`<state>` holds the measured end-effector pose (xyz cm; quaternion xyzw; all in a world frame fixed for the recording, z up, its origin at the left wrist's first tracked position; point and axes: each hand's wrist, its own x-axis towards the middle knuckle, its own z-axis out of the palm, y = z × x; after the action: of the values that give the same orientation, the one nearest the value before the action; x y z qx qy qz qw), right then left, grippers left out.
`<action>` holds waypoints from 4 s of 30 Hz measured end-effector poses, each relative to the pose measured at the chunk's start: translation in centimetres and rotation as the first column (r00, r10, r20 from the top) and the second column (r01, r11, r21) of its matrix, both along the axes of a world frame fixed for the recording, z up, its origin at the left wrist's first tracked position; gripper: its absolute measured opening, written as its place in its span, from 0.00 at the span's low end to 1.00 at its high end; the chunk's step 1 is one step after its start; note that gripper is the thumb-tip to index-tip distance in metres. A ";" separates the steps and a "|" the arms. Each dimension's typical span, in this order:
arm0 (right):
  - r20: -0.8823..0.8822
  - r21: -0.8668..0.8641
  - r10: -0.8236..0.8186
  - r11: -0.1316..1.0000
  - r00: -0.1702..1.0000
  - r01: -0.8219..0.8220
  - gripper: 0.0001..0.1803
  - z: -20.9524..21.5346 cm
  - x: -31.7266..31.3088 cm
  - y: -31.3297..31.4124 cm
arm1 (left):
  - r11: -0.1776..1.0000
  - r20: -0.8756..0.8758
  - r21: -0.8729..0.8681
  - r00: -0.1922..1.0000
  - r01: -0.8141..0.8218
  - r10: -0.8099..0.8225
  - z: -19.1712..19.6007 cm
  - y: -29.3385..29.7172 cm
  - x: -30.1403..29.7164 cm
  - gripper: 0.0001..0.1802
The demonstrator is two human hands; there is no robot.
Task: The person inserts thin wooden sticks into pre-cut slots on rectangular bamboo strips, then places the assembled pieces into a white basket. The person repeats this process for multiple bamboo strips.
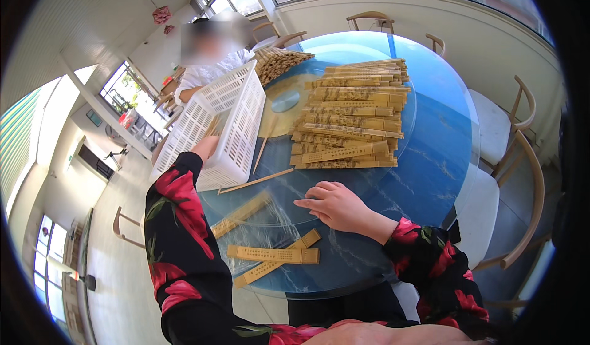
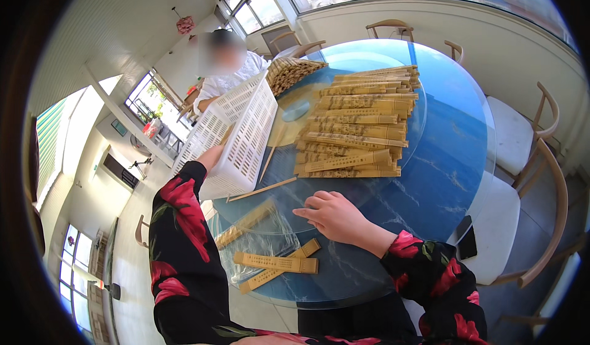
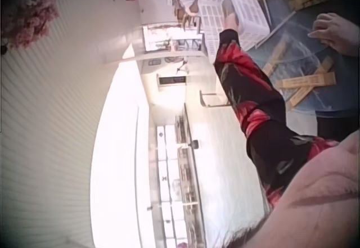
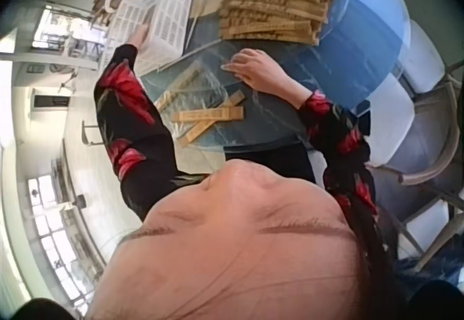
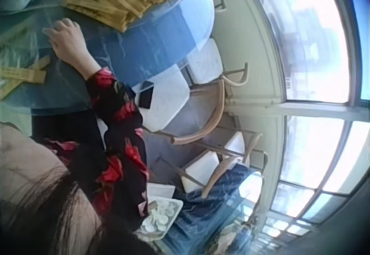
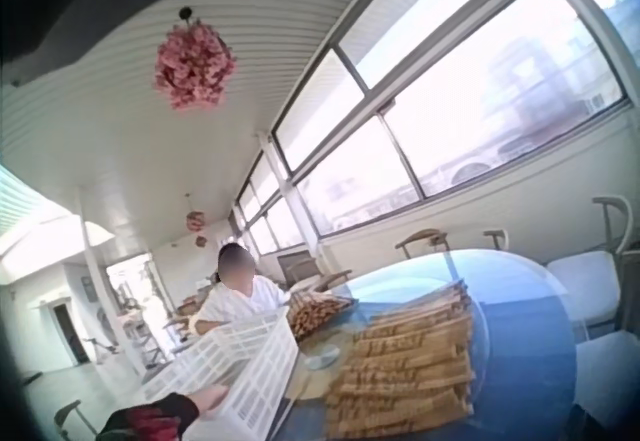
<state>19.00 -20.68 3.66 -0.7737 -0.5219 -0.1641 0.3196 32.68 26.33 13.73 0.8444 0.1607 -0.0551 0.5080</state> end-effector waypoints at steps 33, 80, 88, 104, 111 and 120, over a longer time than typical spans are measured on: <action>0.031 -0.016 0.039 0.999 0.999 -0.038 0.16 -0.3 -0.3 0.1 | 0.392 -0.040 0.919 0.982 -0.037 0.187 2.7 -0.8 2.2 0.19; -0.546 0.297 -0.122 0.897 0.829 0.327 0.05 1.2 1.7 2.4 | 0.650 0.463 0.745 0.818 -0.150 -0.342 -5.7 -28.6 -22.6 0.20; 0.102 0.366 -0.615 0.754 0.782 0.545 0.11 2.7 2.2 -0.3 | 0.520 0.478 0.819 0.790 -0.243 -0.384 -5.3 -25.1 -26.8 0.27; -0.005 0.431 -0.278 0.866 0.961 0.253 0.05 1.9 1.7 0.1 | 0.459 0.191 0.887 0.948 -0.055 -0.255 -8.8 -10.1 -23.6 0.22; -0.221 0.297 0.019 0.954 0.975 0.048 0.11 0.0 -0.7 2.7 | 0.489 0.181 0.872 0.947 -0.030 -0.264 -7.6 -8.8 -21.9 0.25; -0.210 0.042 -0.012 0.999 0.978 0.021 0.25 2.2 -1.9 2.1 | 0.415 0.471 0.855 0.803 -0.312 -0.366 -10.4 -9.3 -19.7 0.24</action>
<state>17.08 -18.57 5.85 -0.7837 -0.4752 -0.0956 0.3884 13.03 17.03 3.34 0.9537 -0.0189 0.2999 -0.0103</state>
